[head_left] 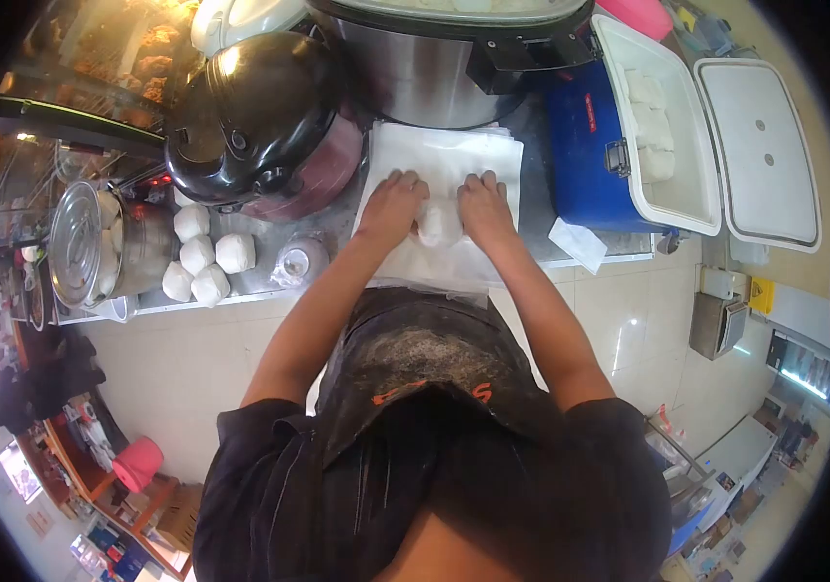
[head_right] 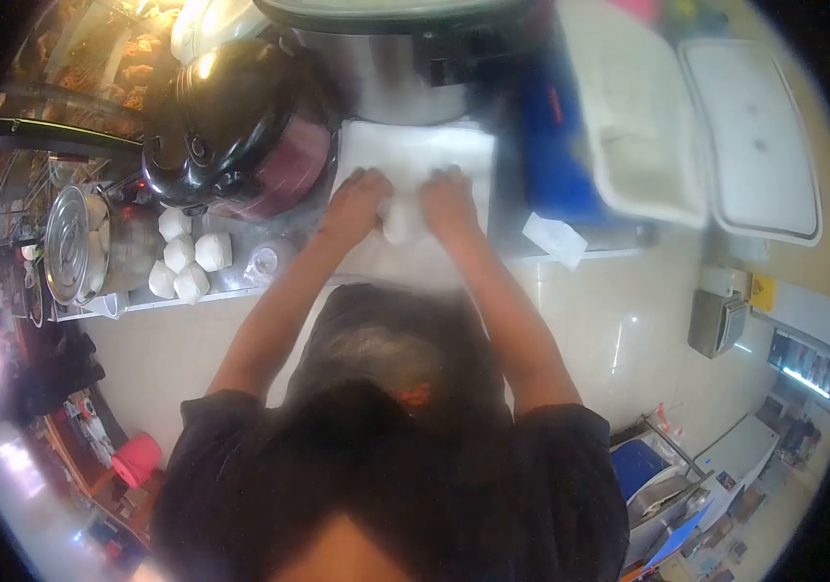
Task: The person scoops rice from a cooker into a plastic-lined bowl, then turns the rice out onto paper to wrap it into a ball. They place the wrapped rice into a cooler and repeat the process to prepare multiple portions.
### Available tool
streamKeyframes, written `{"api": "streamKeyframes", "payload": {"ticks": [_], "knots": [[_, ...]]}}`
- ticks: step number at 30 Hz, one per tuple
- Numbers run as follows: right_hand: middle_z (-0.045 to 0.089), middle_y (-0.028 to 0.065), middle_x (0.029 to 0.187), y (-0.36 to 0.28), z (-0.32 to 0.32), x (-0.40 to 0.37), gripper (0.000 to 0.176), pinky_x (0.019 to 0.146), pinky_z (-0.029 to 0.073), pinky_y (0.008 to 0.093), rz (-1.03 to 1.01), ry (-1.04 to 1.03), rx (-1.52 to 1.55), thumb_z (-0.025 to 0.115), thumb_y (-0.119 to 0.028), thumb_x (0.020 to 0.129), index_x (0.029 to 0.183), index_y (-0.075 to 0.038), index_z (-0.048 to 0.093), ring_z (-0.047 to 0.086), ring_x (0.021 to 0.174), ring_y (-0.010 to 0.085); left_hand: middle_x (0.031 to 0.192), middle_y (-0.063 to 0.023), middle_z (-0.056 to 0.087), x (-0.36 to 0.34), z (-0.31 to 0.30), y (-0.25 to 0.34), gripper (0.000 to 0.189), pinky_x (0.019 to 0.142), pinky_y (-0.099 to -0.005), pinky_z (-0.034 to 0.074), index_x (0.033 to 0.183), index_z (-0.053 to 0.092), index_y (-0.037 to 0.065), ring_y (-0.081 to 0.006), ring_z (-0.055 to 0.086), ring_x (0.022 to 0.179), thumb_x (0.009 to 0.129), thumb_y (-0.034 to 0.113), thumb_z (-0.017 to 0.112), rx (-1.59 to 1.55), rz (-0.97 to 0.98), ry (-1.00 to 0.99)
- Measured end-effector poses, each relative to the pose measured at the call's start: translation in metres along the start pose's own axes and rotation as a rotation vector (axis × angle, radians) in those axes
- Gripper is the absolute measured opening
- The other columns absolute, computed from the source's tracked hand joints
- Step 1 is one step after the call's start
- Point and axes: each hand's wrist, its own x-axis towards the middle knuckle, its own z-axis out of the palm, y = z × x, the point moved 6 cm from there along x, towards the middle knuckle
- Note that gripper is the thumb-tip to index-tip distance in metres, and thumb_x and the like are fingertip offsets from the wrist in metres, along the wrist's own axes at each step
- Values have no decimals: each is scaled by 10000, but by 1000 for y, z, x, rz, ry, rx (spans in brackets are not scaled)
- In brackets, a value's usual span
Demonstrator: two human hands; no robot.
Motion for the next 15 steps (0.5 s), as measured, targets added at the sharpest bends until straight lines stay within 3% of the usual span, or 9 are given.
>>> {"api": "streamKeyframes", "payload": {"ticks": [2, 3, 6, 9, 12, 15], "knots": [[628, 160, 887, 13, 30, 6, 280, 797, 513, 433, 65, -319, 146, 766, -69, 660, 899, 2, 639, 649, 871, 373, 799, -136, 594, -10, 25, -26, 247, 686, -399, 515, 861, 603, 47, -307, 631, 745, 670, 64, 759, -236, -220, -173], [617, 154, 872, 15, 21, 3, 252, 786, 510, 438, 114, -281, 234, 753, -64, 670, 887, -2, 640, 645, 862, 374, 794, -137, 592, -15, 34, -35, 214, 680, -392, 512, 819, 609, 40, -303, 626, 734, 669, 67, 760, -353, -328, -258], [592, 141, 836, 13, -9, -21, 177, 751, 502, 449, 197, -95, 436, 720, -56, 699, 850, -11, 639, 631, 826, 371, 823, -134, 607, -31, 14, -26, 126, 664, -391, 506, 788, 629, 34, -293, 634, 747, 714, 59, 728, -336, -352, -201], [581, 135, 824, 8, 2, -49, 138, 718, 501, 445, 117, 157, 501, 701, -57, 712, 822, -11, 630, 611, 765, 360, 819, -129, 601, -58, 18, -20, 77, 659, -397, 500, 801, 658, 34, -300, 621, 742, 747, 61, 705, -525, -379, 1], [562, 125, 840, 2, 9, -74, 139, 692, 504, 431, 4, 271, 514, 692, -56, 708, 821, -6, 628, 587, 725, 344, 798, -111, 586, -65, 11, -3, 103, 682, -390, 505, 850, 682, 36, -303, 614, 741, 757, 75, 703, -450, -242, 83], [549, 110, 889, -11, -9, -81, 162, 686, 499, 418, -79, 273, 464, 679, -70, 702, 846, -4, 646, 561, 781, 316, 828, -116, 584, -63, 5, 17, 109, 725, -395, 511, 838, 687, 30, -303, 620, 788, 743, 81, 703, -213, -32, -14]]}}
